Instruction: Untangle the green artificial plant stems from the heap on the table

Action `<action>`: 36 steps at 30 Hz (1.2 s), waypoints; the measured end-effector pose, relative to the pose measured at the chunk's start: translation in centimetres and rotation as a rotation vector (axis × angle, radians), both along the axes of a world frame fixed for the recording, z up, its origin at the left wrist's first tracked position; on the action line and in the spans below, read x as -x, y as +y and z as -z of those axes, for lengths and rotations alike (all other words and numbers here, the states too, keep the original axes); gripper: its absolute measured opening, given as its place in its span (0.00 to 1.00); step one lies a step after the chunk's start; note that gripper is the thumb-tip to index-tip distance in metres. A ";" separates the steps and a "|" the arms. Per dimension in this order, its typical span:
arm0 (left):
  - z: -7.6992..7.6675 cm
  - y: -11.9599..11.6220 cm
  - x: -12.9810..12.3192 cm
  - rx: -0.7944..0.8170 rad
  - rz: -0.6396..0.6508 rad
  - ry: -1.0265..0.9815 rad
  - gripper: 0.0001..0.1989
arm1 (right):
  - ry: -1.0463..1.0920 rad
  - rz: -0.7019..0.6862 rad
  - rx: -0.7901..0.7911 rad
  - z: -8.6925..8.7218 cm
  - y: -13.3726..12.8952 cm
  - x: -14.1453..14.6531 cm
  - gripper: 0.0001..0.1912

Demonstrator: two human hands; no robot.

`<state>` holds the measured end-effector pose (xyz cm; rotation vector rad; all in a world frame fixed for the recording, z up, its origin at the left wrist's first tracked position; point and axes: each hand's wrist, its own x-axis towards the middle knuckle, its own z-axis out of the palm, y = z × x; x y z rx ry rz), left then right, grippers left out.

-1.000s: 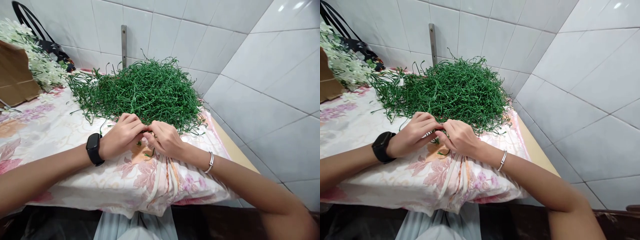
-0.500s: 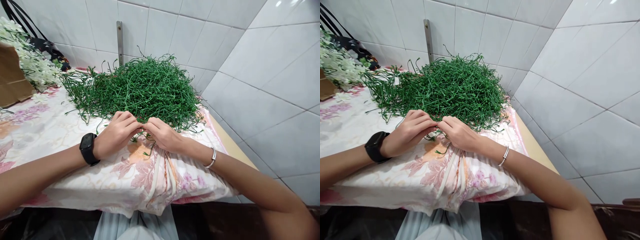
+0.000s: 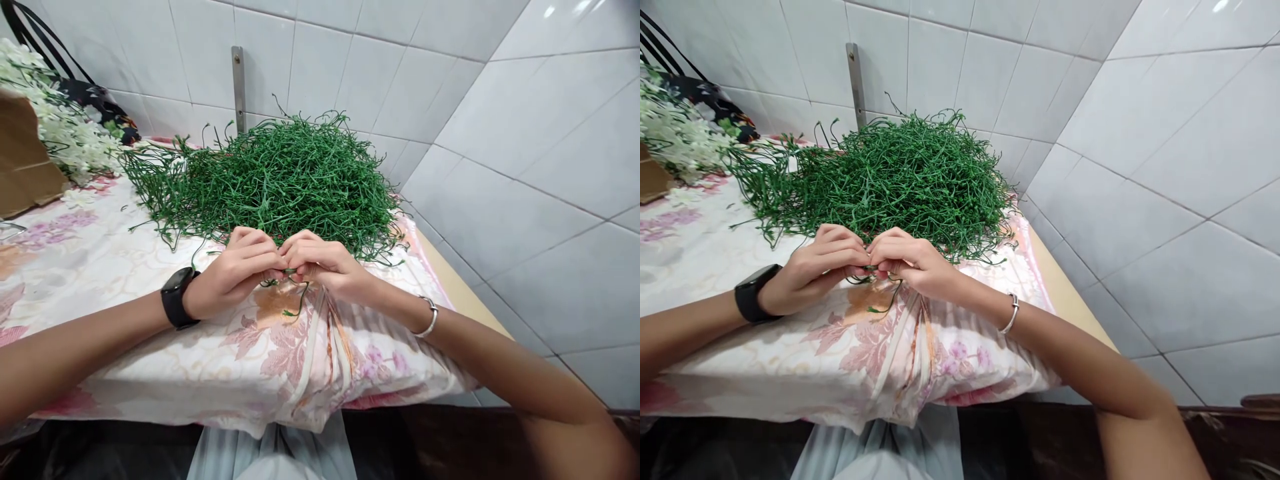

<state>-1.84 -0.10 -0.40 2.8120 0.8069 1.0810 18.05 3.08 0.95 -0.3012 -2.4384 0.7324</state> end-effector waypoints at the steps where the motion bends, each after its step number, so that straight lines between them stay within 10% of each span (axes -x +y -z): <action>1: -0.2 0.0 0.1 0.036 0.026 0.003 0.08 | 0.012 -0.018 0.041 -0.1 -0.1 0.0 0.07; 7: -0.4 0.4 0.2 0.066 -0.031 -0.003 0.05 | -0.043 0.130 0.175 -0.4 -0.8 0.1 0.10; 21: 0.2 0.7 0.1 -0.052 -0.153 0.042 0.06 | -0.133 0.251 -0.333 0.5 0.4 -0.2 0.10; 36: 0.2 1.5 0.4 -0.071 -0.163 0.010 0.05 | 0.005 0.255 0.390 0.2 -1.5 0.3 0.11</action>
